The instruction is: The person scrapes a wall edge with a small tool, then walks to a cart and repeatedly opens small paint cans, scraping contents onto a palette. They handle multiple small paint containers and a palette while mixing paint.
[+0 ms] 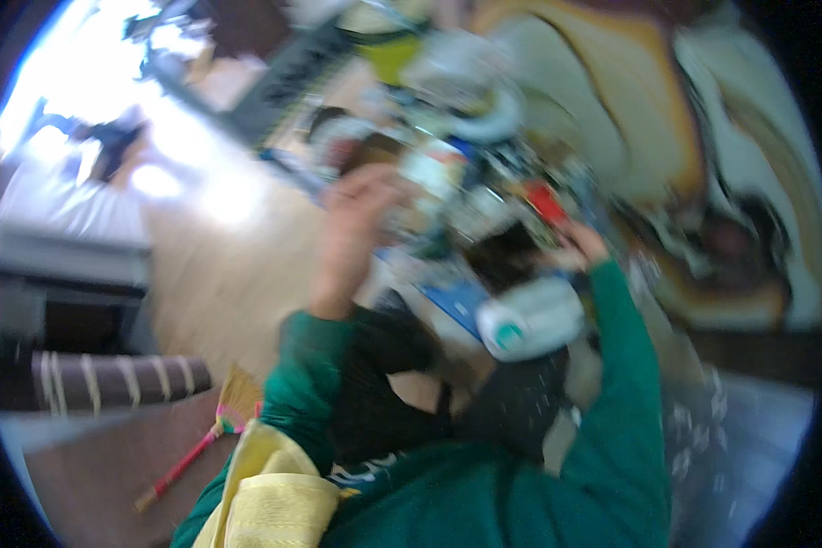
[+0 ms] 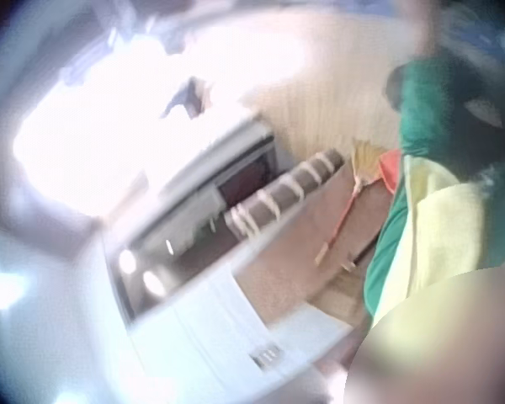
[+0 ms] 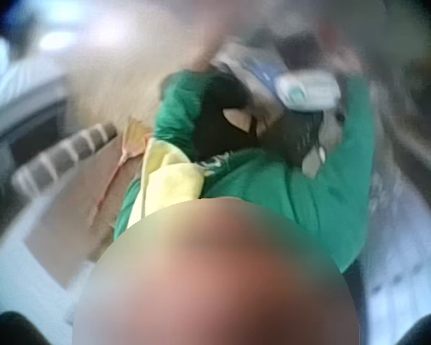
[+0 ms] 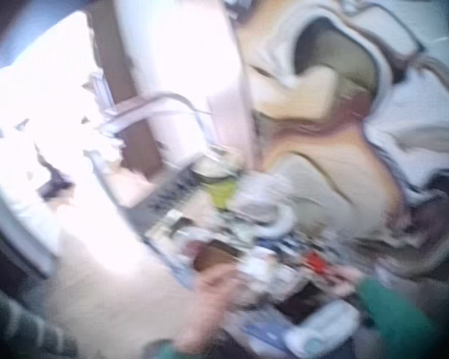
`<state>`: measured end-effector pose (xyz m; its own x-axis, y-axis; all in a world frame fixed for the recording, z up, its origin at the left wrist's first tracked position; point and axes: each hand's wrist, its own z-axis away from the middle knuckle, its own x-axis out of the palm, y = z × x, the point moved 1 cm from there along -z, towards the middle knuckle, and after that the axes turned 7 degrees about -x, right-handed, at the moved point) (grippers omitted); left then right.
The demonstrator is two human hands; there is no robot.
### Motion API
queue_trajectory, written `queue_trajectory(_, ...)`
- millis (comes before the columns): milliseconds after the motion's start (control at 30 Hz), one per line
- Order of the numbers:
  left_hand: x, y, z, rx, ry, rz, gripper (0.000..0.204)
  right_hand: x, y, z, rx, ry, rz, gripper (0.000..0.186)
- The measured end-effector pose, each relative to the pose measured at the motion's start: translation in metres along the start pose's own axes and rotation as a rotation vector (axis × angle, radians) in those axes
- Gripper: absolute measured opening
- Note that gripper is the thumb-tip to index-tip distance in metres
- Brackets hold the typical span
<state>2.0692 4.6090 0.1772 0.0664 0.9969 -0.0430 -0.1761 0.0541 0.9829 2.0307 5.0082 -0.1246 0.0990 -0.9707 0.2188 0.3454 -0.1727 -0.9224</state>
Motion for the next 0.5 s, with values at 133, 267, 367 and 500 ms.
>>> queue_trajectory(133, 0.006, 0.006, 0.001, -0.004, -0.012, 0.174, 0.018, 0.023, -0.023, 0.002, 0.233, 0.208, -0.256, 0.007)
queue_trajectory(267, 0.01, 0.009, -0.002, -0.019, -0.001, 0.227, 0.02, 0.043, -0.047, 0.01, 0.347, 0.292, -0.19, 0.006)
queue_trajectory(367, 0.011, 0.008, -0.003, -0.022, 0.039, 0.201, 0.021, 0.048, -0.053, 0.013, 0.35, 0.307, -0.161, 0.008)
queue_trajectory(500, 0.012, 0.008, -0.005, -0.017, 0.018, 0.198, 0.022, 0.049, -0.053, 0.012, 0.338, 0.343, -0.133, 0.009)
